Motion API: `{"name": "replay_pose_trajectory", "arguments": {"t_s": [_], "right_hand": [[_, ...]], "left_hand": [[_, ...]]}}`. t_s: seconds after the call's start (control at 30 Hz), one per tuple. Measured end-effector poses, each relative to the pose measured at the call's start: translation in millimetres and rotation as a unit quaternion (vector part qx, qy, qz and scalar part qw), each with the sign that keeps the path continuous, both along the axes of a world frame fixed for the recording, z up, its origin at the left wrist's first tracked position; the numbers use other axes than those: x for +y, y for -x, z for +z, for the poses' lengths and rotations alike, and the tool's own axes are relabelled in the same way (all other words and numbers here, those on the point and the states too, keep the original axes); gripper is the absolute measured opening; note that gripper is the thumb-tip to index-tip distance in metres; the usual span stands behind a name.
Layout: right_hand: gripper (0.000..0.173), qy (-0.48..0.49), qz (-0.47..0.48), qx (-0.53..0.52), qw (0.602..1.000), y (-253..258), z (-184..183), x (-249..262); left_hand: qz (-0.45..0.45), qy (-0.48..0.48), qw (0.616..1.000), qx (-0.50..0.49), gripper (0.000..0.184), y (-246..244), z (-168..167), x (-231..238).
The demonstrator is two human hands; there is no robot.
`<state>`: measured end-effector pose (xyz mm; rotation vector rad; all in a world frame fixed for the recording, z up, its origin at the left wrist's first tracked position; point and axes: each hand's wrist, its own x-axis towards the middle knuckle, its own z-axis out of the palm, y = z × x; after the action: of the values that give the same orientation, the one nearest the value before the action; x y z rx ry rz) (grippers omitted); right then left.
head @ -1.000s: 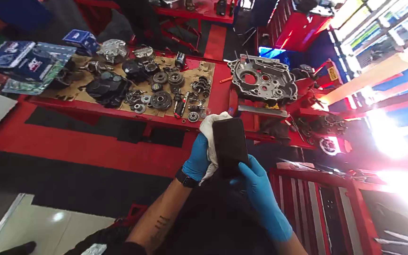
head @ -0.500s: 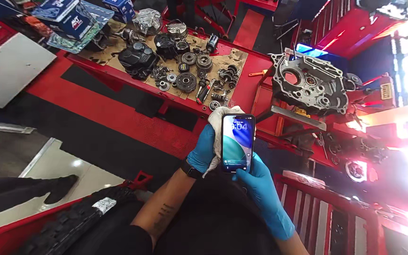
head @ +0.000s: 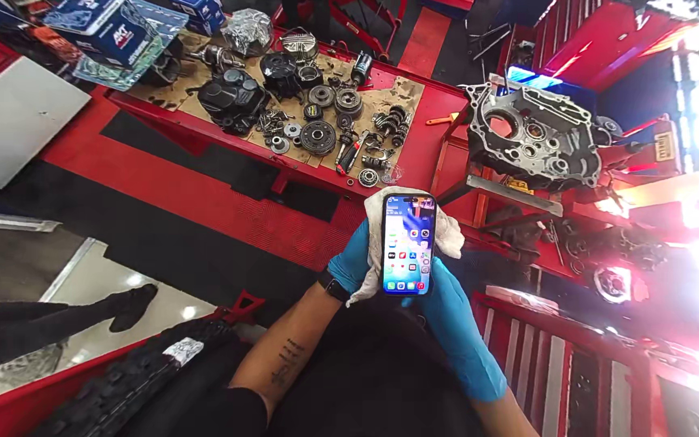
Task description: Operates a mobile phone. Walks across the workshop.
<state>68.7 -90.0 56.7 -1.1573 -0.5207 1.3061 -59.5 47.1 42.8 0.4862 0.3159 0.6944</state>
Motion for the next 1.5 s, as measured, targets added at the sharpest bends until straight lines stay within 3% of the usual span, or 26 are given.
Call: {"name": "replay_pose_trajectory", "arguments": {"t_s": [0.17, 0.23, 0.3, 0.37, 0.47, 0.57, 0.67, 0.8, 1.03, 1.5], "right_hand": [[0.045, 0.024, 0.006, 0.019, 1.000, -3, -3, -12], [0.043, 0.034, 0.005, -0.023, 0.999, -5, -2, -20], [0.041, 0.053, -0.008, -0.140, 0.989, -5, 1, -30], [0.042, 0.045, -0.053, -0.325, 0.943, -4, 4, -41], [0.055, -0.076, -0.082, -0.476, 0.872, -9, 9, -57], [0.086, -0.124, 0.038, -0.488, 0.863, -6, 24, -57], [0.095, -0.116, 0.092, -0.525, 0.838, -2, 22, -47], [0.094, -0.096, 0.111, -0.547, 0.824, -1, 16, -41], [0.094, -0.125, 0.078, -0.485, 0.862, -14, 28, -52], [0.088, -0.130, 0.018, -0.469, 0.873, -32, 37, -51]], "left_hand": [[0.000, 0.052, 0.998, -0.035, 0.052, -3, 0, -8], [0.004, 0.061, 0.997, -0.042, 0.053, -4, 1, -10], [0.009, 0.064, 0.997, -0.042, 0.056, -7, 0, -9], [-0.019, 0.047, 0.996, -0.075, 0.063, -11, -5, -3], [-0.067, 0.051, 0.990, -0.117, 0.066, -14, -6, -1], [-0.102, 0.064, 0.984, -0.129, 0.064, -15, -6, -4], [-0.114, 0.061, 0.986, -0.105, 0.063, -16, -3, -5], [-0.117, 0.059, 0.988, -0.081, 0.064, -15, 2, -8], [-0.105, 0.040, 0.990, -0.089, 0.060, -11, 7, -7], [-0.096, 0.030, 0.989, -0.107, 0.059, -10, 12, -6]]}}
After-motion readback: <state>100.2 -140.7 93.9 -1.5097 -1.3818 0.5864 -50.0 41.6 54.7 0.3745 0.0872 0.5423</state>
